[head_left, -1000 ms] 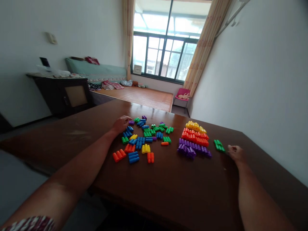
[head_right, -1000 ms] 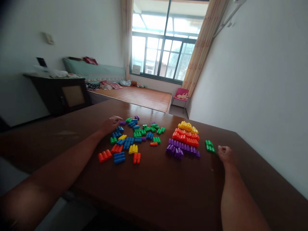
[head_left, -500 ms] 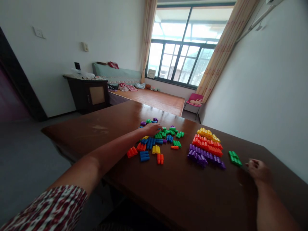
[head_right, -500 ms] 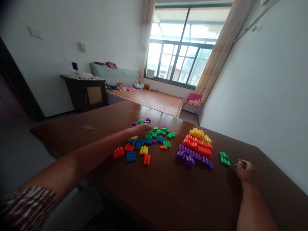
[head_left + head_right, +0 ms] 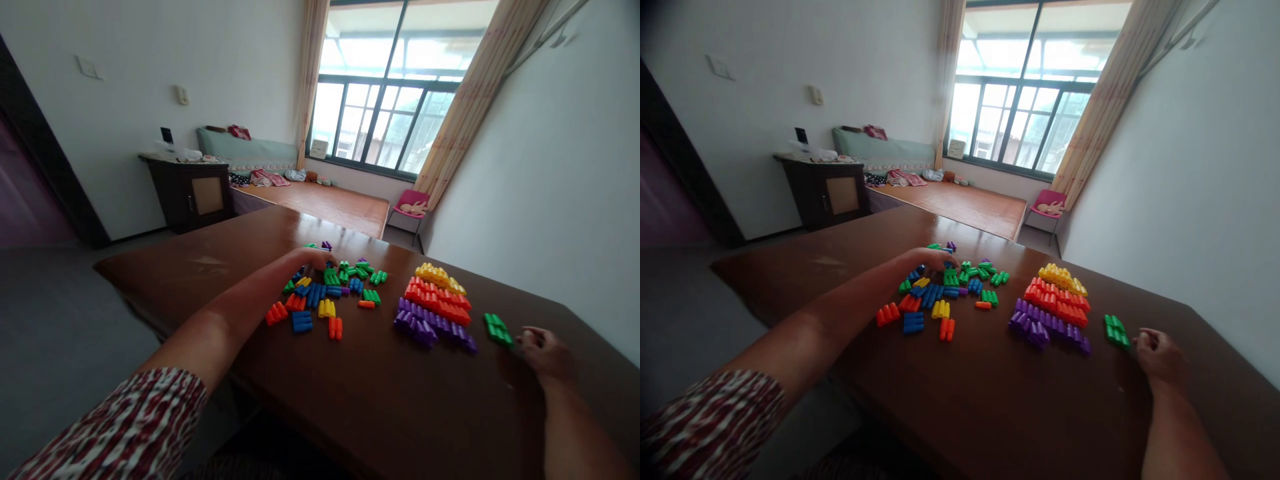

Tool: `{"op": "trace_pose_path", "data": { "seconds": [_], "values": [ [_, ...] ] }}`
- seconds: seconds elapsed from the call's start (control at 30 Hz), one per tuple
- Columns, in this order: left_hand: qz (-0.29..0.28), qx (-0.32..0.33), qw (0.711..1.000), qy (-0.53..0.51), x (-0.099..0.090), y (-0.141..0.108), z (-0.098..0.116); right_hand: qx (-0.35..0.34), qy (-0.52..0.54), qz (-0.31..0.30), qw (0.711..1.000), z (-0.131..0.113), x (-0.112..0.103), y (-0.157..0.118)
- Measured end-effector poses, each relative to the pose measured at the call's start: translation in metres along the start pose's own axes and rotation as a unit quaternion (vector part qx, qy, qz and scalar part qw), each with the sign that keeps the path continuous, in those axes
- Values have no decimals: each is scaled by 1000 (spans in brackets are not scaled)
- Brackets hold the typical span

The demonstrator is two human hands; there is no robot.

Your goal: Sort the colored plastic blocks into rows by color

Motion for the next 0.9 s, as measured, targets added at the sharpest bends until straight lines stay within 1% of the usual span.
{"op": "trace_pose_path", "data": {
  "seconds": [0.07, 0.13, 0.17, 0.23, 0.3, 0.33, 0.4, 0.43, 0.47, 0.5, 0.53, 0.57, 0.6, 0.63, 0.7, 0.73, 0.77, 0.8, 0.83, 0.9],
  "values": [
    [-43, -6, 999, 5, 4, -4, 0, 18, 23, -10, 1000, -3, 0, -2],
    [-67, -5, 997, 23, 8, -7, 3, 24, 28, -7, 999, -9, -3, -6],
    [-67, -5, 997, 34, 9, -7, 4, 24, 28, -3, 999, -13, -5, -8],
    [-48, -6, 997, 56, 9, -8, 6, 23, 25, 8, 999, -24, -14, -13],
    [-6, -17, 998, 68, 7, -8, 5, 21, 26, 33, 999, -40, -27, -17],
    [25, -23, 997, 68, 4, -9, 5, 14, 32, 56, 998, -50, -36, -19],
    [100, -20, 993, 52, -3, -10, 10, -19, 65, 106, 992, -78, -53, -23],
    [139, -8, 990, 34, -8, -10, 16, -41, 88, 121, 988, -95, -59, -25],
    [174, 9, 985, 10, -13, -11, 26, -59, 115, 118, 985, -114, -62, -27],
    [202, 31, 979, -19, -17, -11, 38, -71, 147, 98, 982, -134, -61, -31],
    [226, 54, 971, -49, -21, -11, 53, -79, 180, 60, 979, -155, -56, -35],
    [240, 74, 965, -76, -24, -10, 69, -88, 216, 5, 972, -177, -48, -42],
    [239, 93, 961, -99, -25, -9, 87, -104, 249, -54, 961, -201, -38, -52],
    [233, 112, 960, -111, -25, -8, 105, -129, 276, -119, 945, -226, -28, -65],
    [221, 133, 961, -96, -23, -8, 140, -184, 325, -260, 891, -271, -7, -99],
    [220, 127, 964, -82, -21, -7, 153, -208, 340, -311, 863, -289, 1, -116],
    [222, 118, 965, -69, -20, -7, 164, -230, 349, -339, 843, -303, 6, -131],
    [233, 103, 965, -55, -19, -8, 171, -245, 354, -346, 834, -312, 9, -141],
    [246, 89, 964, -43, -18, -9, 177, -254, 356, -339, 833, -318, 11, -149],
    [269, 75, 960, -23, -18, -12, 183, -254, 368, -312, 838, -322, 12, -153]
  ]
}}
Point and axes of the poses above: each hand's wrist, its own y-axis towards the middle knuckle, its own x-axis out of the palm, z = x × y, the point moved 6 cm from there along y, towards the middle knuckle, and after that the axes turned 4 degrees about y, right-handed, at the moved point
